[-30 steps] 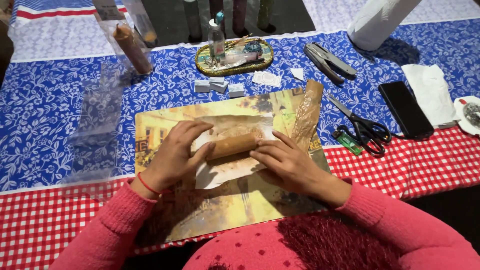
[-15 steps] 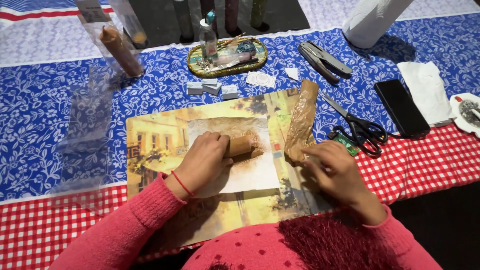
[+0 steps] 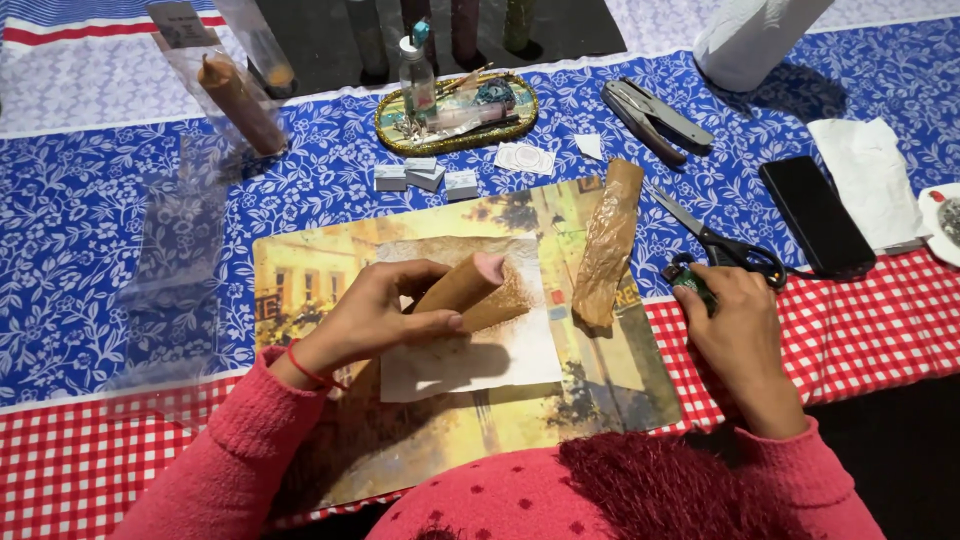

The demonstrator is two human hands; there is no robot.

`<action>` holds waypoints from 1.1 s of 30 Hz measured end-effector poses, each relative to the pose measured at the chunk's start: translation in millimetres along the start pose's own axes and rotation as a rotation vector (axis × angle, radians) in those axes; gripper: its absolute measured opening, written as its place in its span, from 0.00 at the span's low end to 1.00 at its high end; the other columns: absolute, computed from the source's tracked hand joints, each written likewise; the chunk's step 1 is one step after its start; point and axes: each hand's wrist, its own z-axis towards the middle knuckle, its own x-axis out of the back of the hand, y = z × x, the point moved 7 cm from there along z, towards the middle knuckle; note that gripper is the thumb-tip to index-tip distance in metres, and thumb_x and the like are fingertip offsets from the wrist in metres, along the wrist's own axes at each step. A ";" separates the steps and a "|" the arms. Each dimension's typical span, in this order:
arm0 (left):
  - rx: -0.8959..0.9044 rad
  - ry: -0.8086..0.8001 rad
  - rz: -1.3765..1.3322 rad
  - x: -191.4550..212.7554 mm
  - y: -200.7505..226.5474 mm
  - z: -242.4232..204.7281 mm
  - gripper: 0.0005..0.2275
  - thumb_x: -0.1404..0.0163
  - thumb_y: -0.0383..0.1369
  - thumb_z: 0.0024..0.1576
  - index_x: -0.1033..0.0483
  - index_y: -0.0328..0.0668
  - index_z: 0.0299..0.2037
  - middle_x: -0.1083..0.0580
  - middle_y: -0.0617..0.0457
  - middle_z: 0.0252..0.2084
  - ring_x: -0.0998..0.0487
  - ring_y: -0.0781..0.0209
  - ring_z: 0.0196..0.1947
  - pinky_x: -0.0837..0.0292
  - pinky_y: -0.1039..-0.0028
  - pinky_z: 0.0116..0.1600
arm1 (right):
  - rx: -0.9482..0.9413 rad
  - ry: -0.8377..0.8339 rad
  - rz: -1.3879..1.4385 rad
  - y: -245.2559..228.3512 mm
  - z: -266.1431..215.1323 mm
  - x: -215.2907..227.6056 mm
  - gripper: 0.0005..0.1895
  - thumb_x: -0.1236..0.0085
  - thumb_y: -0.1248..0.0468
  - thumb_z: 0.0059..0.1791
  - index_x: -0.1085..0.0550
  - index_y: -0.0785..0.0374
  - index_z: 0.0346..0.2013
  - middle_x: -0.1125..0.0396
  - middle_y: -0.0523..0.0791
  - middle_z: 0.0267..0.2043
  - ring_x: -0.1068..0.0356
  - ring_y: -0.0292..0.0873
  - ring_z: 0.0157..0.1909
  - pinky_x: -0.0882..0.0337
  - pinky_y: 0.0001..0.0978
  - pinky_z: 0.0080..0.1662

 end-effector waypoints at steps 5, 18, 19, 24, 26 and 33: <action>0.065 -0.016 -0.139 -2.6 2.4 -1.9 0.25 0.35 0.35 0.51 0.24 0.35 0.59 0.19 0.52 0.46 0.19 0.66 0.40 0.21 0.74 0.42 | -0.015 -0.034 -0.044 -8.6 5.0 -2.9 0.15 0.35 0.57 0.50 0.20 0.64 0.46 0.27 0.50 0.47 0.32 0.54 0.52 0.35 0.48 0.54; -0.019 0.139 0.237 4.5 15.3 -8.9 0.24 0.33 0.40 0.47 0.19 0.35 0.52 0.17 0.50 0.41 0.16 0.66 0.35 0.20 0.74 0.40 | -0.082 0.084 0.001 11.2 1.2 12.2 0.10 0.38 0.62 0.55 0.24 0.66 0.46 0.26 0.53 0.38 0.28 0.58 0.41 0.31 0.49 0.46; -0.019 0.139 0.236 2.5 19.9 -10.8 0.24 0.33 0.40 0.47 0.19 0.35 0.52 0.17 0.50 0.41 0.16 0.66 0.35 0.20 0.74 0.40 | -0.082 0.084 0.000 6.5 2.5 15.1 0.10 0.38 0.62 0.55 0.24 0.66 0.46 0.26 0.53 0.38 0.28 0.58 0.41 0.31 0.49 0.46; -0.075 0.217 0.392 1.5 40.8 -21.4 0.23 0.34 0.39 0.47 0.20 0.35 0.50 0.19 0.45 0.39 0.16 0.55 0.34 0.21 0.68 0.40 | -0.075 -0.192 0.961 -46.0 15.2 12.9 0.18 0.43 0.61 0.54 0.32 0.66 0.55 0.28 0.45 0.49 0.27 0.34 0.47 0.25 0.24 0.44; -0.075 0.232 0.461 0.9 46.5 -29.7 0.22 0.35 0.38 0.47 0.21 0.35 0.50 0.20 0.44 0.39 0.18 0.52 0.36 0.22 0.65 0.43 | -0.175 -0.376 1.034 -75.7 22.7 7.7 0.20 0.44 0.61 0.52 0.31 0.64 0.57 0.29 0.43 0.42 0.30 0.33 0.37 0.28 0.23 0.36; -0.182 0.352 0.657 5.5 48.0 -50.5 0.22 0.37 0.32 0.48 0.24 0.33 0.52 0.23 0.40 0.44 0.23 0.41 0.47 0.27 0.58 0.52 | -0.356 -0.975 1.430 -167.8 40.5 -31.4 0.17 0.46 0.64 0.51 0.28 0.62 0.55 0.38 0.39 0.27 0.48 0.29 0.19 0.50 0.23 0.20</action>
